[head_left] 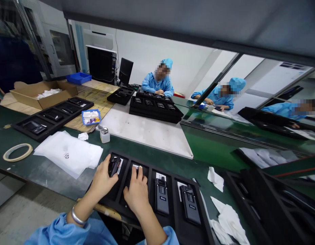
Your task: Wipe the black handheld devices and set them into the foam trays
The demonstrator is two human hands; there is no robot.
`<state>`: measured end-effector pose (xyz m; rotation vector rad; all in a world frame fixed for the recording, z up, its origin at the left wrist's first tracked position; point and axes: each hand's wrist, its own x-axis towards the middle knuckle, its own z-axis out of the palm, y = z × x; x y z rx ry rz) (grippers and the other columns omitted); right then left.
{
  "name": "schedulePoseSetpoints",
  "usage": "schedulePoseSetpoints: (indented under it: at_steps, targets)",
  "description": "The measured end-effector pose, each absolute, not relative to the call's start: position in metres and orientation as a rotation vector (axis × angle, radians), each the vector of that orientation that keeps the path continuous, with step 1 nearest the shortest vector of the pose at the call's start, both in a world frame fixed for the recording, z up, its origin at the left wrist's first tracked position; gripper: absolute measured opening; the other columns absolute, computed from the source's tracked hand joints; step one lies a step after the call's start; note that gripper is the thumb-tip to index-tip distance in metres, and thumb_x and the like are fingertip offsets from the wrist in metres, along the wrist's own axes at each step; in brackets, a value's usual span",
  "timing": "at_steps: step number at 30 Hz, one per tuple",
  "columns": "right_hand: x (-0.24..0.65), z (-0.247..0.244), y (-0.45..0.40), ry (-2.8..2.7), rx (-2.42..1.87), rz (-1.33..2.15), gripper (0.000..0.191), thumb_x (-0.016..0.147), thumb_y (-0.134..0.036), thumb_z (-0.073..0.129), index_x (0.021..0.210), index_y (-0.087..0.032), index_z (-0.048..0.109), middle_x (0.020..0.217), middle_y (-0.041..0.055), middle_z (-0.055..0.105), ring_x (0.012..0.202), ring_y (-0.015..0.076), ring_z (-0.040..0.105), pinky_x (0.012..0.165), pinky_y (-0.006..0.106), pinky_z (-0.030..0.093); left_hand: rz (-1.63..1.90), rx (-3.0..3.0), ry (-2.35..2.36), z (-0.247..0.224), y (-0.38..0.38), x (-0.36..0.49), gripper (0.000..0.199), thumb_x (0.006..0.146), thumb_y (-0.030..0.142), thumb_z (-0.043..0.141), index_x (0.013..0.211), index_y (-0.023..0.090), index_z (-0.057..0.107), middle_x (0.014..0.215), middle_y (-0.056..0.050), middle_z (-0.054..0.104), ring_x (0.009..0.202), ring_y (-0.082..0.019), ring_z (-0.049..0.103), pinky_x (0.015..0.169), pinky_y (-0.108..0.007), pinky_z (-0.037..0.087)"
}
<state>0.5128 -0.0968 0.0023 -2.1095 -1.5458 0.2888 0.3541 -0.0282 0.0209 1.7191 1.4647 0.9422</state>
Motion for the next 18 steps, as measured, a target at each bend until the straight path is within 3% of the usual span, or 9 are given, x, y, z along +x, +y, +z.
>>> schedulePoseSetpoints:
  at_steps: [4,7,10,15,18]
  targets:
    - [0.530,0.003,-0.098,-1.342,-1.940,0.479,0.093,0.058,-0.013,0.059,0.149,-0.017,0.040,0.157,0.0191,0.032,0.128,0.0438,0.046,0.097,0.057,0.045,1.031,1.313,1.272,0.019,-0.031,0.348,0.079,0.070,0.039,0.070,0.142,0.015,0.046,0.115,-0.015,0.069,0.099,-0.029,0.066,0.093,-0.048,0.050]
    - [0.546,0.000,-0.101,-1.056,-1.687,0.768,0.092,0.060,-0.019,0.059,0.149,-0.016,0.038,0.151,0.0190,0.041,0.122,0.0366,0.055,0.092,0.049,0.052,1.018,1.149,1.100,0.025,-0.041,0.357,0.077,0.071,0.044,0.076,0.138,0.016,0.050,0.119,-0.016,0.069,0.110,-0.030,0.065,0.099,-0.046,0.047]
    - [0.553,0.000,-0.105,-0.781,-1.431,0.969,0.083,0.061,-0.022,0.064,0.142,-0.017,0.048,0.144,0.0170,0.052,0.110,0.0309,0.063,0.087,0.043,0.055,1.011,1.080,0.973,0.029,-0.054,0.376,0.078,0.071,0.044,0.081,0.138,0.018,0.051,0.127,-0.016,0.065,0.119,-0.030,0.060,0.107,-0.045,0.042]
    - [0.547,0.008,-0.111,-0.460,-1.128,1.109,0.070,0.063,-0.028,0.080,0.130,-0.021,0.061,0.135,0.0113,0.062,0.111,0.0278,0.064,0.099,0.045,0.050,0.993,1.159,0.900,0.021,-0.071,0.410,0.075,0.074,0.042,0.080,0.139,0.020,0.051,0.132,-0.014,0.061,0.119,-0.029,0.059,0.100,-0.043,0.049]
    - [0.542,0.007,-0.113,-0.360,-1.070,1.107,0.065,0.069,-0.034,0.082,0.129,-0.022,0.062,0.136,0.0090,0.062,0.122,0.0273,0.058,0.110,0.047,0.041,0.923,1.217,0.856,0.014,-0.076,0.420,0.067,0.082,0.040,0.073,0.141,0.020,0.050,0.137,-0.014,0.058,0.122,-0.030,0.058,0.098,-0.043,0.052]
